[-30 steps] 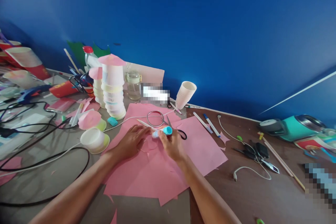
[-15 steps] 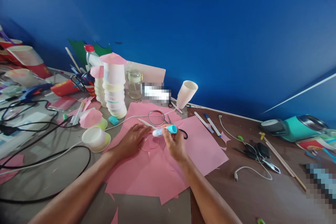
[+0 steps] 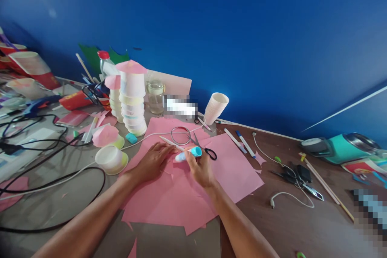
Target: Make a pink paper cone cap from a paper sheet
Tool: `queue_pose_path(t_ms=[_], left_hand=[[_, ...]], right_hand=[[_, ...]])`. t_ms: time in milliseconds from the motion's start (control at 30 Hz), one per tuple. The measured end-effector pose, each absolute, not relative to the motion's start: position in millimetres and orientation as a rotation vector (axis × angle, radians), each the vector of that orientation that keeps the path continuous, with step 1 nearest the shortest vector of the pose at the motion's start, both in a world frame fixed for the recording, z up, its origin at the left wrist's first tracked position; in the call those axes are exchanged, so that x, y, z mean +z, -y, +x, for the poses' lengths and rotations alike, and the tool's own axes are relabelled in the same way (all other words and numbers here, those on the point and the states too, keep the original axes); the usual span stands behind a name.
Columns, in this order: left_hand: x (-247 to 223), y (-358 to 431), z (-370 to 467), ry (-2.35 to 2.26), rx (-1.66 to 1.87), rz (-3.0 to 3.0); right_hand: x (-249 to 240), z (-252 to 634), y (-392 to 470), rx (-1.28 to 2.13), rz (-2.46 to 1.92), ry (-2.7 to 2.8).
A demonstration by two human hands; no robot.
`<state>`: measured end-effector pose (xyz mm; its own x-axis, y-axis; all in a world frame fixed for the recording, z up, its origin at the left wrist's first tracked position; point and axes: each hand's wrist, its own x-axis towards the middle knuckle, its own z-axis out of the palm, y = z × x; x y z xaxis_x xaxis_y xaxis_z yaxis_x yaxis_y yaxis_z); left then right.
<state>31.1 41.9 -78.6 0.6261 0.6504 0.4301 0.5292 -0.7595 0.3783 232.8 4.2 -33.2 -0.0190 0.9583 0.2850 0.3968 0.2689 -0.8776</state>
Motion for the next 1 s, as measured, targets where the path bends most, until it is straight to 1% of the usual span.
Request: queue_pose_path(t_ms=[267, 433, 533, 700, 800, 1000], left_hand=[[-81, -43, 31, -0.971, 0.809, 2.636], [-78, -42, 30, -0.988, 0.741, 2.623], [-79, -42, 30, -0.985, 0.74, 2.614], [-83, -43, 30, -0.974, 0.83, 2.646], [-84, -44, 31, -0.97, 0.829, 2.647], [-82, -45, 31, -0.972, 0.805, 2.657]], right_hand=[[-35, 230, -4, 0.797, -1.234, 1.598], [-38, 245, -4, 0.831, -1.268, 1.315], [-40, 248, -6, 0.824, -1.256, 1.242], [-43, 235, -10, 0.804, -1.291, 1.48], [-47, 227, -12, 0.752, -1.293, 1.623], [-49, 226, -12, 0.731, -1.266, 1.727]])
